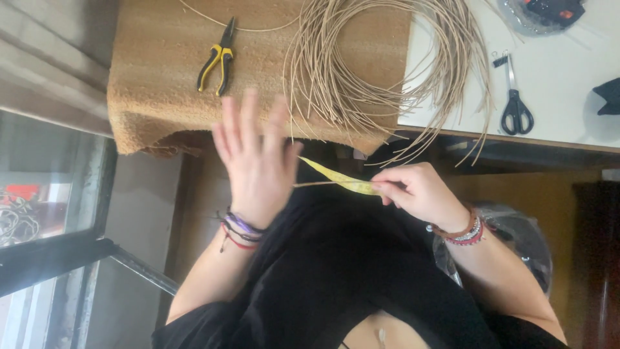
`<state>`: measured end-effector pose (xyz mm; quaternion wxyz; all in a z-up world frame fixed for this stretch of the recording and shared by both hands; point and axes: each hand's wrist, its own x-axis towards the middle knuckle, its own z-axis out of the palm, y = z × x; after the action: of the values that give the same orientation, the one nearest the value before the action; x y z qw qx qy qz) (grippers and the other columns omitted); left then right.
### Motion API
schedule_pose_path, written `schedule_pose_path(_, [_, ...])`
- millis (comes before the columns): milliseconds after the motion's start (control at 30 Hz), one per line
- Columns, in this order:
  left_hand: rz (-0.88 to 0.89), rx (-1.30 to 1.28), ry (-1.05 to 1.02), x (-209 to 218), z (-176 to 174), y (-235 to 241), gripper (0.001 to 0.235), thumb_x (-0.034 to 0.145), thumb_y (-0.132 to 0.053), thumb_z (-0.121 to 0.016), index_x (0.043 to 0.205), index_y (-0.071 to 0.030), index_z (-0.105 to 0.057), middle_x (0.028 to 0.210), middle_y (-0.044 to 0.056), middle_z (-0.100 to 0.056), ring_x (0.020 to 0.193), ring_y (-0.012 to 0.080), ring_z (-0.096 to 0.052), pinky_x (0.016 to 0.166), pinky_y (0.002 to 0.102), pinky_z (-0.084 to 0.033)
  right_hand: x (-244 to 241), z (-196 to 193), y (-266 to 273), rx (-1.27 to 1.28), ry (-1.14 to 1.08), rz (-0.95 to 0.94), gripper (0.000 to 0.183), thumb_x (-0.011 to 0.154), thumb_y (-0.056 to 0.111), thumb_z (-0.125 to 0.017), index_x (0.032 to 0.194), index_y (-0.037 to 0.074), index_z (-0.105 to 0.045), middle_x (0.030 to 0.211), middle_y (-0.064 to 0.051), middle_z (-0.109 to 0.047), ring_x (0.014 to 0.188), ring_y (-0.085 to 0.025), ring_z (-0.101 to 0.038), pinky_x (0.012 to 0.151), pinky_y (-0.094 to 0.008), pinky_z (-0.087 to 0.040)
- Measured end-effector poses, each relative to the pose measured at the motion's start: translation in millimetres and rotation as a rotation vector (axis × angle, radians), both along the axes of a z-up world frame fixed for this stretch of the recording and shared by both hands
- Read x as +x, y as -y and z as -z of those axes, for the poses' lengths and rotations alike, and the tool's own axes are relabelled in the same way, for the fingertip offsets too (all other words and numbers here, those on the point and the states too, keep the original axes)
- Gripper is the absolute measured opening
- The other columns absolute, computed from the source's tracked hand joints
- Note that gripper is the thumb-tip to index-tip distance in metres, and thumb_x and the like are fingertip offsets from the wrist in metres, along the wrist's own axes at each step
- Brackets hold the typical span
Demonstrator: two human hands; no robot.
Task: The person measures and cuts thin craft sticks using a tape measure and scissors. They repeatedly measure the sticks against the tape measure and cut them to a consistent length, then gather the cut pieces together.
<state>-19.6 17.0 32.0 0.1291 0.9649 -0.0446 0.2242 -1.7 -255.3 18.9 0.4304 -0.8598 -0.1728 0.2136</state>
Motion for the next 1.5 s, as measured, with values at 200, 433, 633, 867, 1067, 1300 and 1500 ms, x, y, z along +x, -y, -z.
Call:
schedule_pose_path(200, [0.561,-0.226,-0.147,0,47,54,0.028,0.099,-0.041,-0.061,0.093,-0.016,-0.071,0.108,0.003,-0.07,0.128,0.0346,-0.057,0.113,0.055,-0.033,4,11,-6,-0.008,0.189,-0.18,0.009,0.091,0.012,-0.069,0.09,0.01,-0.078,0.064,-0.005,-0.074,0.058,-0.025,-0.074,0.05,-0.036,-0.057])
schedule_pose_path(433, [0.699,-0.347,-0.174,11,35,21,0.022,0.098,-0.034,-0.065,0.083,-0.02,-0.069,0.103,-0.005,-0.07,0.125,0.0228,-0.061,0.108,0.043,-0.035,-8,-2,13,0.128,0.068,-0.084,0.015,0.093,0.01,-0.064,0.095,0.007,-0.078,0.061,-0.008,-0.075,0.046,-0.016,-0.067,0.041,-0.028,-0.055])
schedule_pose_path(633, [0.508,-0.132,-0.229,15,45,-63,0.02,0.098,-0.036,-0.066,0.079,-0.028,-0.07,0.101,-0.013,-0.071,0.125,0.0188,-0.058,0.098,0.039,-0.038,-18,4,78,-0.057,-0.085,0.076,0.019,0.092,0.012,-0.064,0.09,0.009,-0.083,0.055,-0.006,-0.077,0.04,-0.012,-0.062,0.041,-0.029,-0.053])
schedule_pose_path(867, [0.298,0.231,-0.416,-11,64,-75,0.028,0.102,-0.048,-0.048,0.105,-0.033,-0.072,0.11,-0.007,-0.073,0.126,0.0193,-0.059,0.11,0.05,-0.025,-16,-2,51,-0.084,-0.11,0.056,0.017,0.091,0.009,-0.066,0.094,0.006,-0.083,0.06,-0.012,-0.078,0.048,-0.022,-0.066,0.05,-0.033,-0.054])
schedule_pose_path(1067, [0.648,-0.079,-0.33,-8,37,42,0.041,0.102,-0.052,-0.045,0.113,-0.021,-0.069,0.127,0.006,-0.069,0.135,0.0324,-0.054,0.115,0.058,-0.024,-7,-12,7,-0.056,0.009,-0.163,0.016,0.093,0.015,-0.066,0.09,0.012,-0.082,0.066,-0.007,-0.078,0.065,-0.023,-0.075,0.068,-0.038,-0.061])
schedule_pose_path(1300, [0.847,-0.282,-0.319,2,58,34,0.024,0.104,-0.036,-0.054,0.096,-0.02,-0.071,0.104,-0.001,-0.071,0.129,0.0279,-0.058,0.109,0.052,-0.032,-9,-7,30,-0.014,0.016,-0.133,0.015,0.093,0.02,-0.067,0.09,0.016,-0.081,0.059,-0.001,-0.077,0.057,-0.019,-0.075,0.059,-0.033,-0.06])
schedule_pose_path(1500, [0.746,-0.142,-0.477,7,47,-38,0.028,0.104,-0.037,-0.052,0.092,-0.018,-0.07,0.113,0.001,-0.071,0.133,0.0299,-0.054,0.113,0.051,-0.028,-24,-8,110,-0.153,-0.313,0.096,0.025,0.092,0.013,-0.064,0.081,0.006,-0.085,0.05,-0.011,-0.076,0.038,-0.016,-0.06,0.043,-0.03,-0.052])
